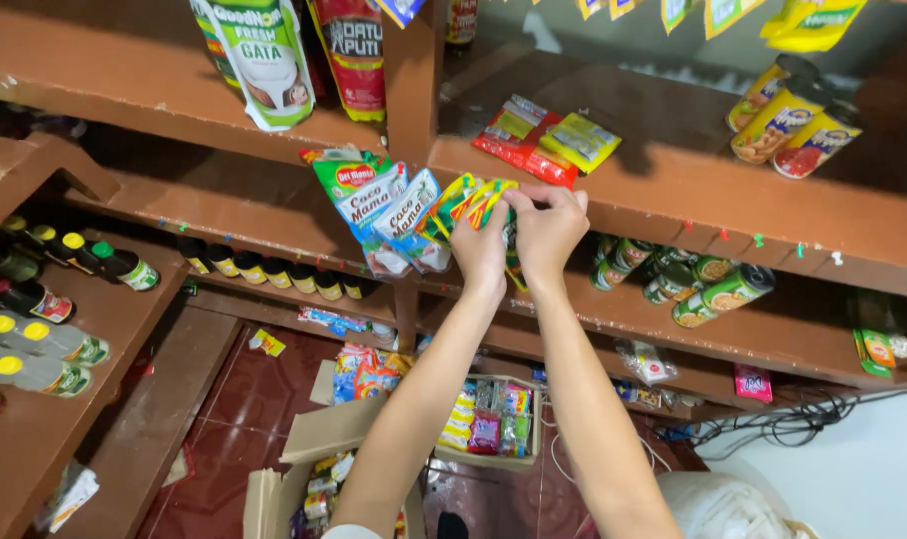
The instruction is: Hanging sachets of sauces and condiments onto display strips on grocery shelves.
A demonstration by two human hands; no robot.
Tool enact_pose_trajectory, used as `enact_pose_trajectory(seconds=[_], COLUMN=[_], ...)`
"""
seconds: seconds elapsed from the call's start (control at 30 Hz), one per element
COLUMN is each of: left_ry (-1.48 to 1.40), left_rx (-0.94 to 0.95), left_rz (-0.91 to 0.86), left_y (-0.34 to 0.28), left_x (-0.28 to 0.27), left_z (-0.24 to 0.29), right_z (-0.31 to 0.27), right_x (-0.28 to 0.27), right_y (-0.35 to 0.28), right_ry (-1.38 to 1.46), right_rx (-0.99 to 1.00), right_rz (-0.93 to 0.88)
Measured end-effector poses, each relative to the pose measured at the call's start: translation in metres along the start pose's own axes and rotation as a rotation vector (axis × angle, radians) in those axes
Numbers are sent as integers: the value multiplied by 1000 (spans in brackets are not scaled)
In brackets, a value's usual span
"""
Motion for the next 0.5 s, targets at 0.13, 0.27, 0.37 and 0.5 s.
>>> enact_pose_trajectory(seconds=[0.13, 0.27, 0.37, 0.5], left_ry=[92, 87, 75, 218], left_rx=[56, 187, 283, 338], left_rz=[-35, -75, -69, 49], left_y=[-6, -12, -31, -46], left_x=[-8, -24, -38, -53], left_z=[0, -16, -19, -22], right_z=[13, 78, 115, 112], right_x=[-12, -24, -32, -42], right_y=[-13, -49, -70, -78], right_ry=[65, 39, 338, 743], right_rx=[119, 35, 337, 720], right_rz=[-22, 1, -123, -404])
Point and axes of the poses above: each hand's wrist, its own y-axis towards the middle knuckle, its own x-axis out of the palm, z = x × y, the point moved 2 cm from there along y, towards the middle knuckle, and after that the axes turned 11 degrees about y, right-handed, at the moved point
